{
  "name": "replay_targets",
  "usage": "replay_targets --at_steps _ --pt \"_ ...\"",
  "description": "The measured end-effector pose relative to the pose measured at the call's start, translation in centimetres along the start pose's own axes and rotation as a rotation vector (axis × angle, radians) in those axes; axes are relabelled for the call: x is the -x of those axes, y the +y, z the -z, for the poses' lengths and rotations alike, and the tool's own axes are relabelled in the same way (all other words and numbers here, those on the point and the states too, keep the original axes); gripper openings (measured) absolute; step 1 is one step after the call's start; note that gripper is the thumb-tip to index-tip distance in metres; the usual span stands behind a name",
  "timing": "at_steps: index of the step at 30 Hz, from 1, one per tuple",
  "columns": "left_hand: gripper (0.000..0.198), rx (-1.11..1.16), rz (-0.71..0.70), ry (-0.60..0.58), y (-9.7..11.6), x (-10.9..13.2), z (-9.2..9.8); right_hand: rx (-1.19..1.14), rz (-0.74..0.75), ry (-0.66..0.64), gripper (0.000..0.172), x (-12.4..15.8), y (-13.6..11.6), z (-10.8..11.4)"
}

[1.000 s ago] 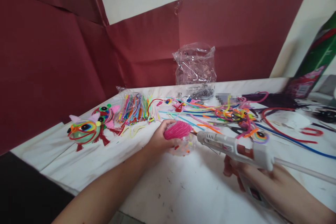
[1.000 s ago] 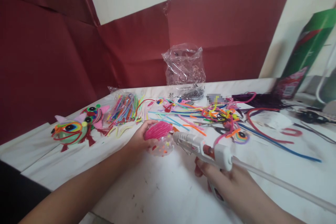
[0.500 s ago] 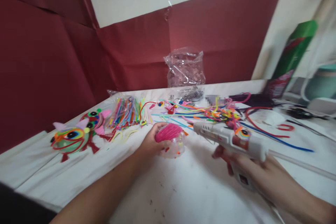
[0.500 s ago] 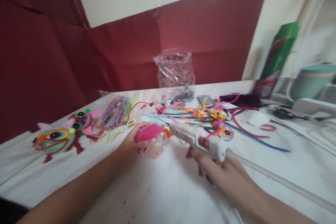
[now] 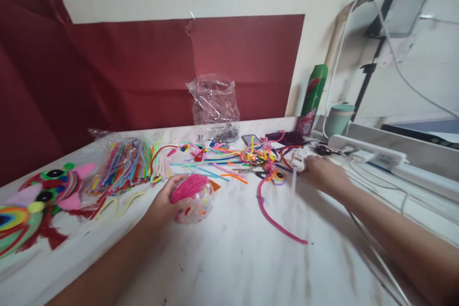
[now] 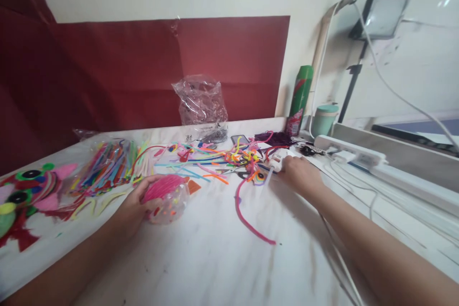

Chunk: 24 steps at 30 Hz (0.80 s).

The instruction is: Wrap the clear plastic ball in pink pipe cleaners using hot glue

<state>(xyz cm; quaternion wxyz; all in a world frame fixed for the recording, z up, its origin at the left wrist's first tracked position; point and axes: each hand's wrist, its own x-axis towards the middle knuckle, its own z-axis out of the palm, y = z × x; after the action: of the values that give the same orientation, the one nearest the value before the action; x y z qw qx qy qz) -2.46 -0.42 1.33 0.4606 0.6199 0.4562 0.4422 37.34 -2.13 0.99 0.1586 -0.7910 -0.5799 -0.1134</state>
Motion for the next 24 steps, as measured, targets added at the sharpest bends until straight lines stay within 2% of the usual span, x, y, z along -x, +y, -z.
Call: replay_targets --at_steps 3,6,10,13,19,24 --pt "0.055 -0.034 -0.003 0.028 0.0 -0.1 -0.1 0.106 -0.039 -0.152 0.023 -0.4 0.3 -1.3" --pt "0.058 -0.057 -0.009 0.036 0.4 0.0 -0.2 0.118 -0.021 -0.248 0.027 -0.9 1.0 -1.3" --pt "0.057 -0.057 0.006 0.004 0.6 0.0 -0.2 0.049 0.041 -0.236 0.027 -1.7 1.1 0.0" --pt "0.057 -0.042 0.003 0.011 0.4 0.0 -0.2 -0.026 0.038 -0.205 0.027 -2.8 -0.7 0.1" --pt "0.058 -0.038 -0.003 -0.032 0.1 0.1 0.3 -0.099 -0.134 -0.241 0.032 -4.8 -5.7 -2.7" --pt "0.058 0.003 -0.013 -0.089 0.0 0.0 0.7 -0.219 -0.134 -0.285 0.031 -5.0 -7.0 -2.9"
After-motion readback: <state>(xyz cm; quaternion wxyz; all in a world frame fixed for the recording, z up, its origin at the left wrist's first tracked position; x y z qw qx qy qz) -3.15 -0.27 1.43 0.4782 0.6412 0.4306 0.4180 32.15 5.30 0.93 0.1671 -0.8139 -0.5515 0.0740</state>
